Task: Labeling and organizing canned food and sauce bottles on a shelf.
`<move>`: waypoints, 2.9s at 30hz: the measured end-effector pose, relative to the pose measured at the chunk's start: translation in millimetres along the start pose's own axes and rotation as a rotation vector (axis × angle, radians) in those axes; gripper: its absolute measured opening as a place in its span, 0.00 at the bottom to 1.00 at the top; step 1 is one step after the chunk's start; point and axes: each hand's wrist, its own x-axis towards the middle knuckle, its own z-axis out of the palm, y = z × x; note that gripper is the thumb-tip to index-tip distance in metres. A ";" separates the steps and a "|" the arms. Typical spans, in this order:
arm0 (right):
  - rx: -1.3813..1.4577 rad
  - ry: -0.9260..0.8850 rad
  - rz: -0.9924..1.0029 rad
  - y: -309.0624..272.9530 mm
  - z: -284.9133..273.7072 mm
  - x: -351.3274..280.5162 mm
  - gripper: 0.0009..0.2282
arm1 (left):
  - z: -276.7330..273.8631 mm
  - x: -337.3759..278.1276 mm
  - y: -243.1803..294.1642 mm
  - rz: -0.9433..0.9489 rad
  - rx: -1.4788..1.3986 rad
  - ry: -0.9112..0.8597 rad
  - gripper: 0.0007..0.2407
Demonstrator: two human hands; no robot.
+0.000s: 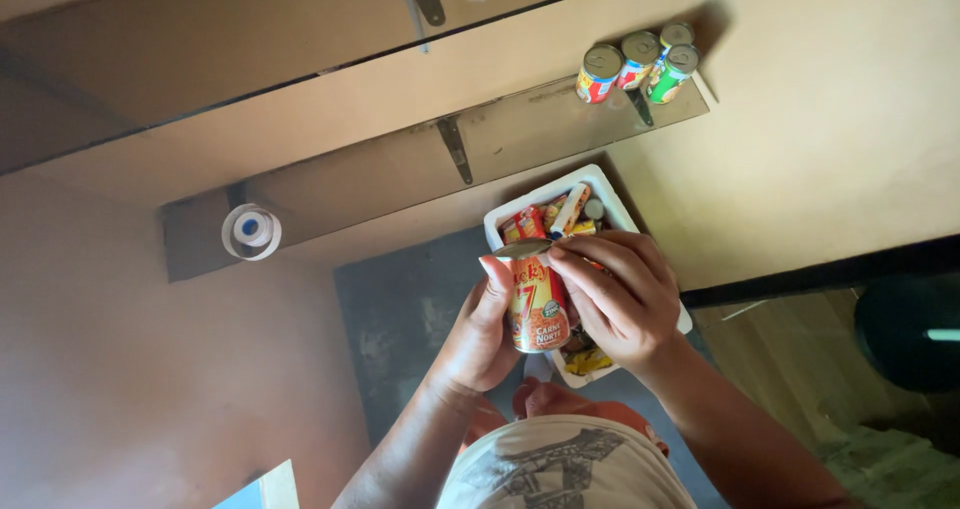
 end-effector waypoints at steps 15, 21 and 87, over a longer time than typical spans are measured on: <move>0.052 -0.087 0.021 17.4 -3.0 5.7 0.17 | 4.5 16.0 -5.9 0.094 0.071 0.011 0.37; 0.064 -0.129 0.025 16.4 -2.7 8.7 0.19 | -0.8 17.7 -8.0 0.126 0.057 0.032 0.35; 0.417 0.133 0.674 415.3 178.0 -141.3 0.09 | -251.3 139.3 -150.9 -0.031 1.162 0.487 0.27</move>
